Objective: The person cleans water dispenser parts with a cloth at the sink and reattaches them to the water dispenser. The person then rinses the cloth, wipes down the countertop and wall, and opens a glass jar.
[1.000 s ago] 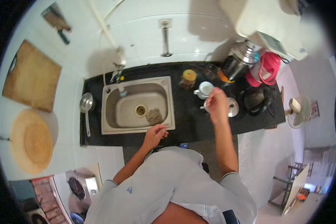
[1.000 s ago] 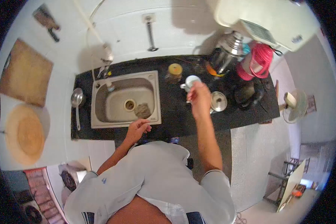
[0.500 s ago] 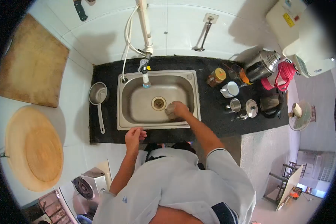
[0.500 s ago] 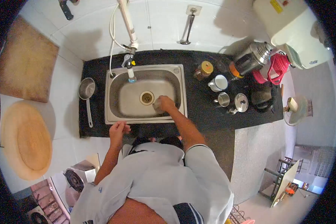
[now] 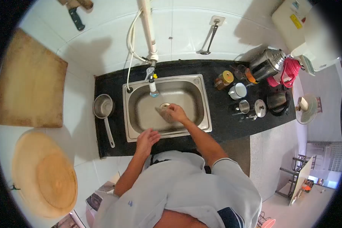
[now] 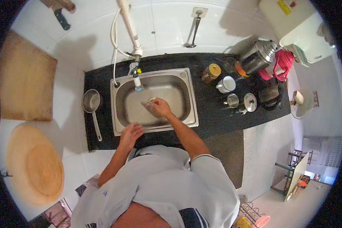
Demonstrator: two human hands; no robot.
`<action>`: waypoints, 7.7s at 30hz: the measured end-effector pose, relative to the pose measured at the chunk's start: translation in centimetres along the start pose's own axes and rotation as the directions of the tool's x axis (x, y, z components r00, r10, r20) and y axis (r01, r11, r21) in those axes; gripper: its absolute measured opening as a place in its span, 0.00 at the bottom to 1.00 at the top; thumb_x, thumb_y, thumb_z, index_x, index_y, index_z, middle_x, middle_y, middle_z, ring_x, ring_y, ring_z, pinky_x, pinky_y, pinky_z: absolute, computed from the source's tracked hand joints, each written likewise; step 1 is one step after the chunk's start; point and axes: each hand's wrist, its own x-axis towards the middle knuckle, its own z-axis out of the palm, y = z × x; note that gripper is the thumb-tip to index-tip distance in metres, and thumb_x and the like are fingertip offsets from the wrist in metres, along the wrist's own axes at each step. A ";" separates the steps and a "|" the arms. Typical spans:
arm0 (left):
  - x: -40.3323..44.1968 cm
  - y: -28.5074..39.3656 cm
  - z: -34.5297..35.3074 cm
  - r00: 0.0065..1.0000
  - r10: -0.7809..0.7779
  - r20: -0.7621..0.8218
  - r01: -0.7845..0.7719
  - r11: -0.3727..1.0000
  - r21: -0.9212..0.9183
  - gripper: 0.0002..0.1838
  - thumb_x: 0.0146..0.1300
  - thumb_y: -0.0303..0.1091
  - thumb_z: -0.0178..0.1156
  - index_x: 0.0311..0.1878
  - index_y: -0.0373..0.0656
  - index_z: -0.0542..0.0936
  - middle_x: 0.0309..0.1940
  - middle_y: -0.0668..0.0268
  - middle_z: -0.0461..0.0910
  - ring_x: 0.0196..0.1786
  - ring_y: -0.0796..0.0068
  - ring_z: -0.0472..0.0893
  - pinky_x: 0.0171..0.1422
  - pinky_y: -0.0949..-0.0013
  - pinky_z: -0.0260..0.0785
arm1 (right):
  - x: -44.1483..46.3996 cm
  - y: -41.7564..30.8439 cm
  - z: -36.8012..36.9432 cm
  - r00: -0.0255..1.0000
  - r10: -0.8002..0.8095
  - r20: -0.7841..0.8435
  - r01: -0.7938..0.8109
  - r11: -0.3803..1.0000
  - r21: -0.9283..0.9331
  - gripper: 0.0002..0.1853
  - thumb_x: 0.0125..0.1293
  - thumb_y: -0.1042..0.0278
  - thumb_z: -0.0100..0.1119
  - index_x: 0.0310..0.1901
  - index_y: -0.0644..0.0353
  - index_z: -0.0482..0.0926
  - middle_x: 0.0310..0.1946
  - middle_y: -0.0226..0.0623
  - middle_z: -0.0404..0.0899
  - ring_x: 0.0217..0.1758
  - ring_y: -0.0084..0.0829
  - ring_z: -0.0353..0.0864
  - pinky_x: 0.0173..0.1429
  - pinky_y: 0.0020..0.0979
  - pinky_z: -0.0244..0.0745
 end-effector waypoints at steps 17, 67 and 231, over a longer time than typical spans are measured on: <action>11.1 -0.5 4.4 0.853 0.115 0.508 -0.193 0.976 0.104 0.26 0.61 0.59 0.53 0.54 0.51 0.75 0.51 0.67 0.77 0.52 0.68 0.77 0.58 0.59 0.70 | -1.8 -2.1 -4.9 0.991 0.121 0.054 -0.131 0.956 0.262 0.17 0.64 0.57 0.58 0.48 0.59 0.74 0.36 0.29 0.76 0.30 0.22 0.75 0.37 0.26 0.73; 8.1 4.7 11.9 0.802 -0.093 0.590 0.338 0.885 -0.320 0.18 0.62 0.46 0.55 0.43 0.40 0.73 0.26 0.67 0.72 0.19 0.80 0.69 0.17 0.77 0.56 | 3.9 -8.7 -7.3 0.912 -0.197 0.361 -0.253 0.422 0.870 0.11 0.59 0.64 0.62 0.36 0.59 0.72 0.36 0.36 0.76 0.41 0.41 0.82 0.42 0.37 0.80; -30.8 -14.1 -22.7 0.502 0.551 -0.667 0.180 0.688 0.703 0.13 0.50 0.35 0.62 0.37 0.39 0.74 0.23 0.54 0.74 0.24 0.58 0.75 0.30 0.61 0.66 | 15.2 -22.3 37.0 0.901 -0.197 -0.387 0.346 0.863 0.368 0.25 0.60 0.73 0.50 0.61 0.49 0.70 0.56 0.49 0.69 0.62 0.45 0.65 0.66 0.44 0.58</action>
